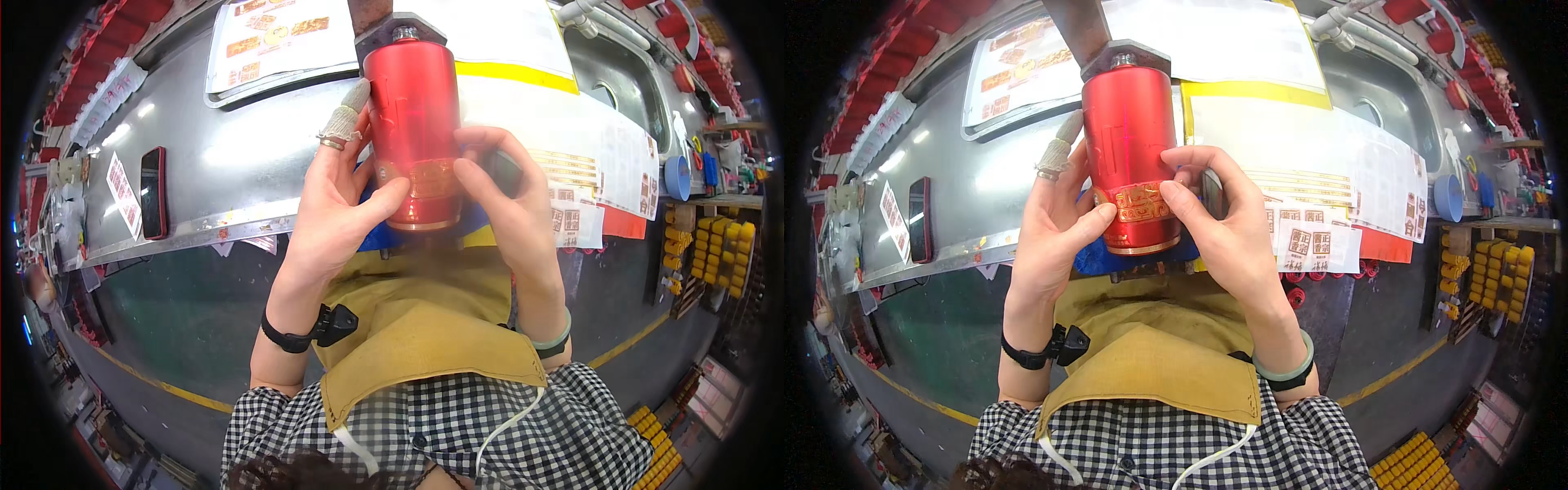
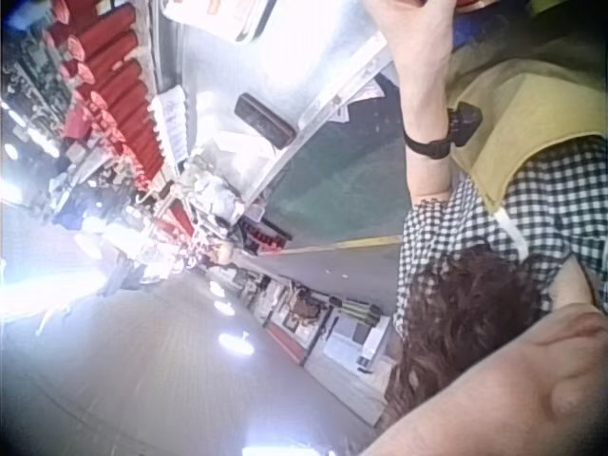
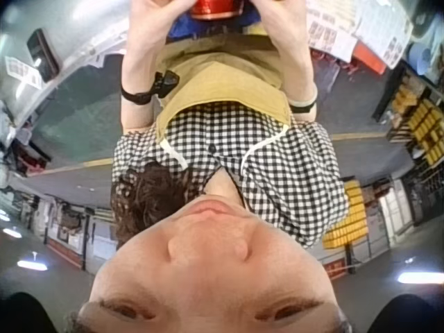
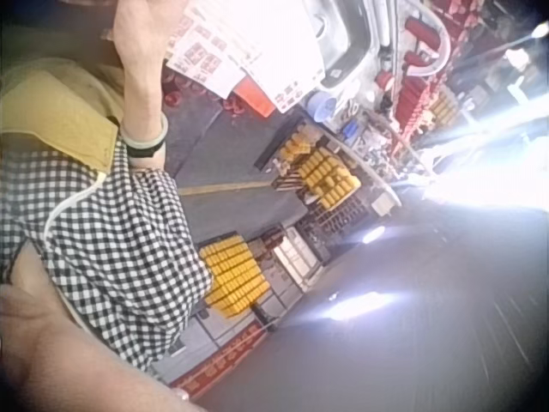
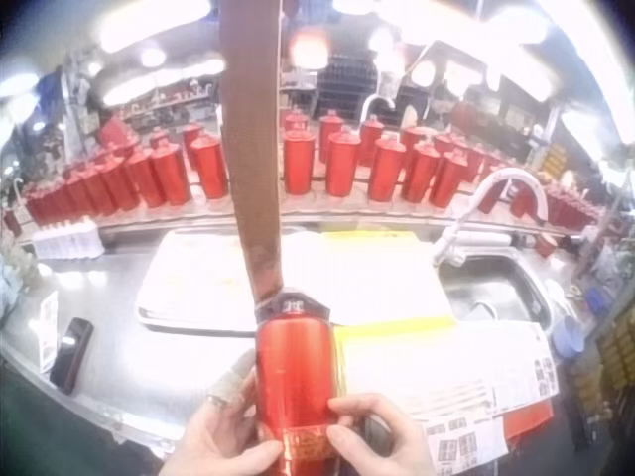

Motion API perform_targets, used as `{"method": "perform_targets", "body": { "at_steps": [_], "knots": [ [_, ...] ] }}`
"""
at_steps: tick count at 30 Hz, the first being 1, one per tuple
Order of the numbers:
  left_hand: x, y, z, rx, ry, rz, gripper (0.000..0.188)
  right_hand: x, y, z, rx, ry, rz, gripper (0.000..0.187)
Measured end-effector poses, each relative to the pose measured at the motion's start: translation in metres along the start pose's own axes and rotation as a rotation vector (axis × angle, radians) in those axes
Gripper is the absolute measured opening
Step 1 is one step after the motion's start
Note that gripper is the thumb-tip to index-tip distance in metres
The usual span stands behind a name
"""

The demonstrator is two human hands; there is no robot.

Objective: Applying decorative labels and smoothing them onto red metal or plastic canisters on a production line.

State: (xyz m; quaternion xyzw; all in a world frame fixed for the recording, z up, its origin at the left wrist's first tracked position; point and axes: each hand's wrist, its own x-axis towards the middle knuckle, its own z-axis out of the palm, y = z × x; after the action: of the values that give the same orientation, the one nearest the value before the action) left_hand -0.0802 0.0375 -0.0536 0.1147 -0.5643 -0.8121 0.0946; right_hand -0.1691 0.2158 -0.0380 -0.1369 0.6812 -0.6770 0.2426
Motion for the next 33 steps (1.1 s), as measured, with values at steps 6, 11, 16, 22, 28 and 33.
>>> {"method": "perform_targets", "body": {
  "at_steps": [6, 11, 16, 22, 28, 33],
  "knots": [
    [0.0011, -0.0008, -0.0003, -0.006, 0.018, -0.007, 0.086, 0.0006, 0.0024, 0.0000, -0.001, 0.003, -0.013, 0.024],
    [0.0010, -0.0047, -0.0035, 0.058, -0.003, 0.035, 0.086, 0.0007, 0.0017, 0.0005, 0.018, -0.005, -0.011, 0.024],
    [0.0007, -0.0033, -0.0006, 0.034, 0.007, 0.038, 0.086, 0.0012, 0.0024, 0.0007, -0.013, 0.000, -0.031, 0.024],
    [-0.0004, -0.0009, 0.0001, -0.027, 0.024, -0.006, 0.079, 0.0007, 0.0024, 0.0004, -0.036, 0.009, -0.042, 0.023],
    [0.0017, -0.0036, 0.0020, -0.011, 0.040, 0.033, 0.078, -0.0004, 0.0004, 0.0008, -0.046, 0.013, -0.034, 0.023],
    [0.0016, -0.0033, 0.0015, -0.028, 0.054, 0.029, 0.077, 0.0001, 0.0021, 0.0026, -0.006, 0.010, -0.027, 0.023]
  ]
}}
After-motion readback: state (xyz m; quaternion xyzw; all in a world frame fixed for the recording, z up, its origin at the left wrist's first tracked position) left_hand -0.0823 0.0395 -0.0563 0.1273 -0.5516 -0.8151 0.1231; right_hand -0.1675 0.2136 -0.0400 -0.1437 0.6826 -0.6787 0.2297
